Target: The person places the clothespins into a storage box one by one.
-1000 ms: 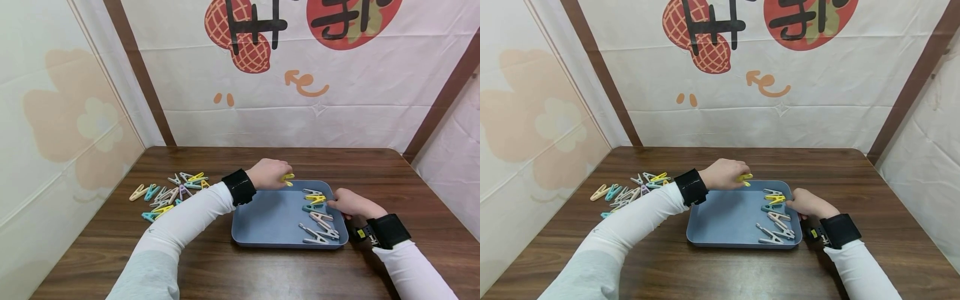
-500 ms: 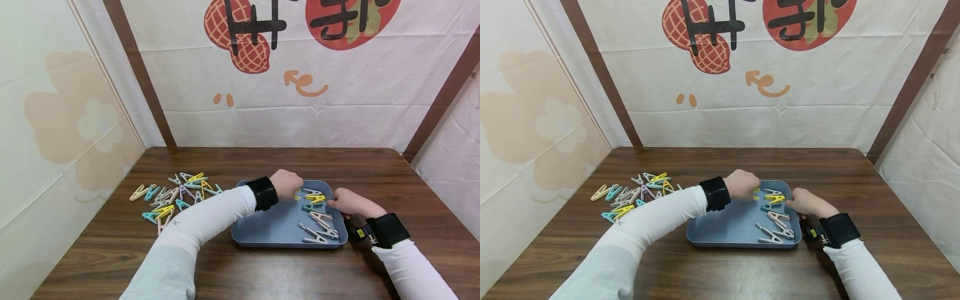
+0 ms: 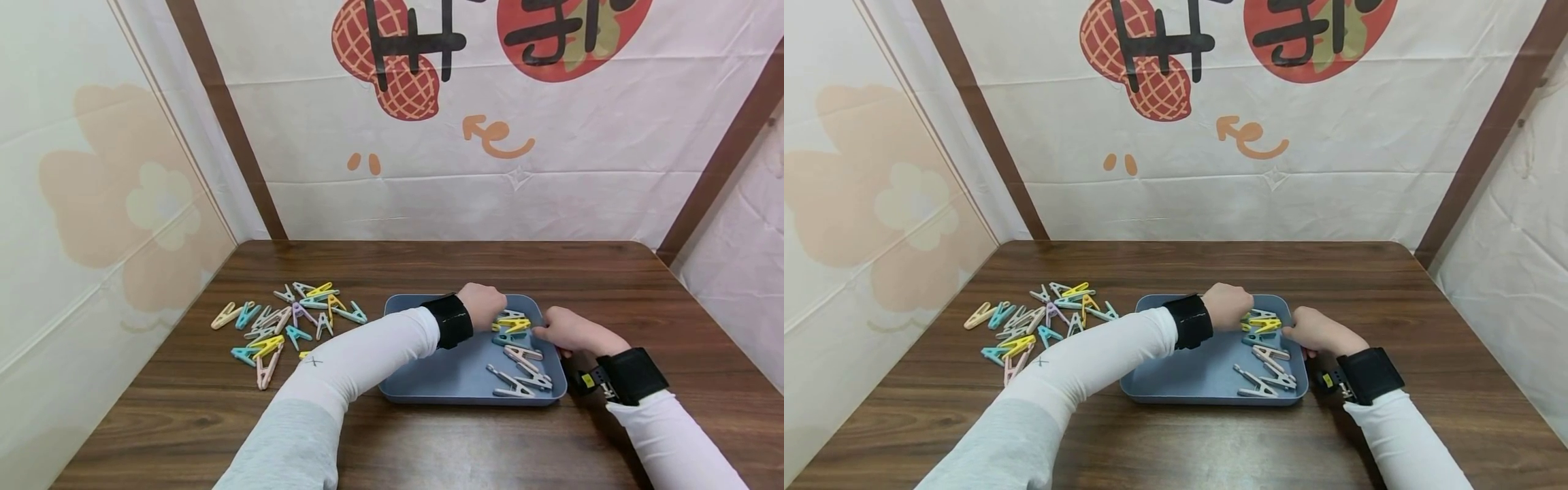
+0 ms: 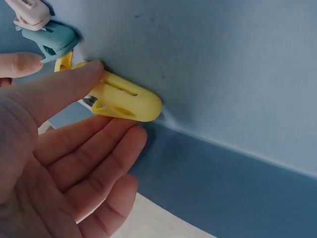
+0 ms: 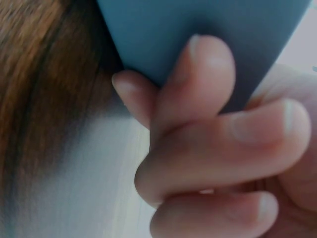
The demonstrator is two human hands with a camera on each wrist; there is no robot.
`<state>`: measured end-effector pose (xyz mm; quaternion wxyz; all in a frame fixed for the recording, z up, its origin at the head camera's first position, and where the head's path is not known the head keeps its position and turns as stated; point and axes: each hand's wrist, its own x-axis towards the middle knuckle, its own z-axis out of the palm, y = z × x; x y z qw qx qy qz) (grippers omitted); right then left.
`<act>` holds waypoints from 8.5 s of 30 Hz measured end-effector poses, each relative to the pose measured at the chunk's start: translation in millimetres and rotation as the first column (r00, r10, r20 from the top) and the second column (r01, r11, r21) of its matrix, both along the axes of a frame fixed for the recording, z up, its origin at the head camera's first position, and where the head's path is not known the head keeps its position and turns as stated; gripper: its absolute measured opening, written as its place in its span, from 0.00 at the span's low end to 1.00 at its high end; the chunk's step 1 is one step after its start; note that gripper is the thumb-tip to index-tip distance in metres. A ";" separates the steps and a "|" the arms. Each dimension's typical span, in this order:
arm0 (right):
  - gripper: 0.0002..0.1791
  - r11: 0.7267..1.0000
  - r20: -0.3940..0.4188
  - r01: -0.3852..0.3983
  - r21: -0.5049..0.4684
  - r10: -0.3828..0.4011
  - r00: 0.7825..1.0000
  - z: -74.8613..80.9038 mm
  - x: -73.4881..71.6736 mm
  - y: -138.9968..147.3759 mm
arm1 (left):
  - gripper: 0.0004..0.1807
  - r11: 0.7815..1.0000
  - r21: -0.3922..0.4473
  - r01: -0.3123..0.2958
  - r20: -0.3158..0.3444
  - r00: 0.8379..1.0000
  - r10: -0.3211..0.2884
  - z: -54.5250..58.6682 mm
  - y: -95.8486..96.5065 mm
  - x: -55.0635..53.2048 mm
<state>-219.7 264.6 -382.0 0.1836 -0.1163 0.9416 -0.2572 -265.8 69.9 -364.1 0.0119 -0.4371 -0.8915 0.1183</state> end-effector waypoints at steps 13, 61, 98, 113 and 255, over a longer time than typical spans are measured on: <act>0.21 0.999 0.001 0.041 0.020 -0.041 0.999 -0.7 1.2 -1.5 | 0.05 1.000 0.009 0.008 0.014 1.000 -0.008 -4.0 5.2 -5.2; 0.21 1.000 0.006 -0.009 -0.011 0.009 1.000 2.3 5.4 -3.0 | 0.21 0.937 0.102 -0.336 0.344 0.895 0.284 7.5 -248.0 -28.1; 0.19 1.000 0.005 0.015 0.000 -0.015 1.000 0.8 6.0 -0.6 | 0.17 0.825 0.441 -0.353 0.373 0.908 0.189 37.8 -217.6 -25.4; 0.19 1.000 0.001 0.014 0.020 -0.014 1.000 0.3 4.3 -0.5 | 0.15 0.954 0.272 -0.125 0.210 0.975 0.068 48.6 -126.8 -5.0; 0.17 1.000 0.020 0.006 0.004 -0.007 1.000 1.9 4.6 -2.4 | 0.22 0.644 0.196 -0.739 0.337 0.668 0.664 -2.6 -248.0 -28.0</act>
